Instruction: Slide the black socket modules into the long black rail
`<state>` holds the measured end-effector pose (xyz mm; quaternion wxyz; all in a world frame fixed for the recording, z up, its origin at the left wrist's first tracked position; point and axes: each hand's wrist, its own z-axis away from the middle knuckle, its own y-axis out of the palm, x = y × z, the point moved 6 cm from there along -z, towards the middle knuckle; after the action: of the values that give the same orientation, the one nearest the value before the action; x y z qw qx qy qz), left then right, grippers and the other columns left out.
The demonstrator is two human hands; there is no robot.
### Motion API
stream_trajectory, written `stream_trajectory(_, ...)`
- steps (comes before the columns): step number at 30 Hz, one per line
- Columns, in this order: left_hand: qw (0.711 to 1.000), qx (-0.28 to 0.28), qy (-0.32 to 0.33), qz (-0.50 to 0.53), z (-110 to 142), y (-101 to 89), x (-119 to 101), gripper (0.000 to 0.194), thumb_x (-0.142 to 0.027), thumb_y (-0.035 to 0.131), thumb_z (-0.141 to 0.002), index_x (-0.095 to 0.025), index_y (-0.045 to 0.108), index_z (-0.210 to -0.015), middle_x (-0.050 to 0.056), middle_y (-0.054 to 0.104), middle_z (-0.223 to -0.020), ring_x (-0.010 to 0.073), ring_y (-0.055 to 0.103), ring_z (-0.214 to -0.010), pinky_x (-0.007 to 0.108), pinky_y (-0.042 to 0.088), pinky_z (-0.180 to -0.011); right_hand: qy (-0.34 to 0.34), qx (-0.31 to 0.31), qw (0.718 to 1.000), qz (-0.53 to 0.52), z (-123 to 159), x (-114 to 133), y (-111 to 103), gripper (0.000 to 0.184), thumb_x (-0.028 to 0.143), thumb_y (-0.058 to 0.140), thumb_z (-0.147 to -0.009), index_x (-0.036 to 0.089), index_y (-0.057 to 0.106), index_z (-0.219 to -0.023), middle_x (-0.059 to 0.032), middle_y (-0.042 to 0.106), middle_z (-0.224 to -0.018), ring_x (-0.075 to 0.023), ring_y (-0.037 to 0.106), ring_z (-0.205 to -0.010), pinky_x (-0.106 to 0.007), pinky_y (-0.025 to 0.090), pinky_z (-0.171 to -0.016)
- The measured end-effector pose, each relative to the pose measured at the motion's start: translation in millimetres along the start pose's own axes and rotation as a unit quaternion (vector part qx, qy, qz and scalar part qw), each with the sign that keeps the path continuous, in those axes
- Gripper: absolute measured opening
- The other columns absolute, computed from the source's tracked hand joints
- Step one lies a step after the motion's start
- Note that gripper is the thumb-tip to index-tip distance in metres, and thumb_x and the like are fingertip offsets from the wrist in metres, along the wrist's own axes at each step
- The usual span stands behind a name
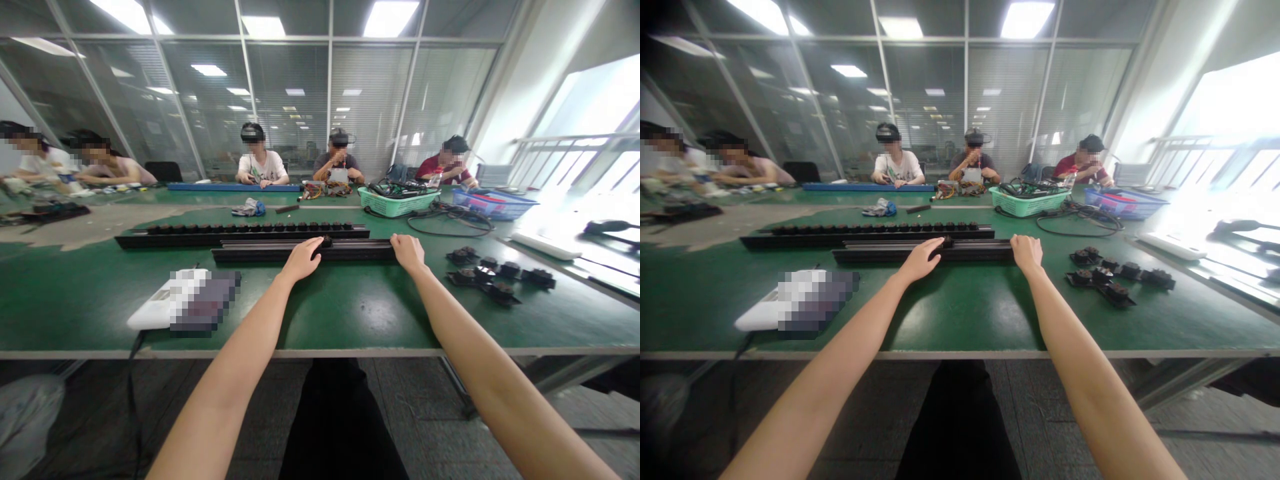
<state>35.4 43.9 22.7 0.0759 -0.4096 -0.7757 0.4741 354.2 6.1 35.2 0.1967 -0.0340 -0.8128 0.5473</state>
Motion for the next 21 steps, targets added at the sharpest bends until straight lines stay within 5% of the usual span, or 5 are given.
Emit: stream_trajectory(21, 1.0, -0.004, 0.001, 0.003, 1.1, -2.4, -1.4, 0.058, -0.022, 0.054, -0.096, -0.015, 0.06, -0.153, 0.012, 0.061, -0.159, 0.0282, 0.056, -0.15, 0.047, 0.04, -0.131, 0.006, 0.0, 1.0, -0.002, -2.3, -5.3, -1.0, 0.057, 0.035, 0.029, -0.113, 0.015, 0.082, -0.116, -0.0203, 0.077, -0.122, -0.027, 0.069, -0.106, -0.034, 0.042, -0.092)
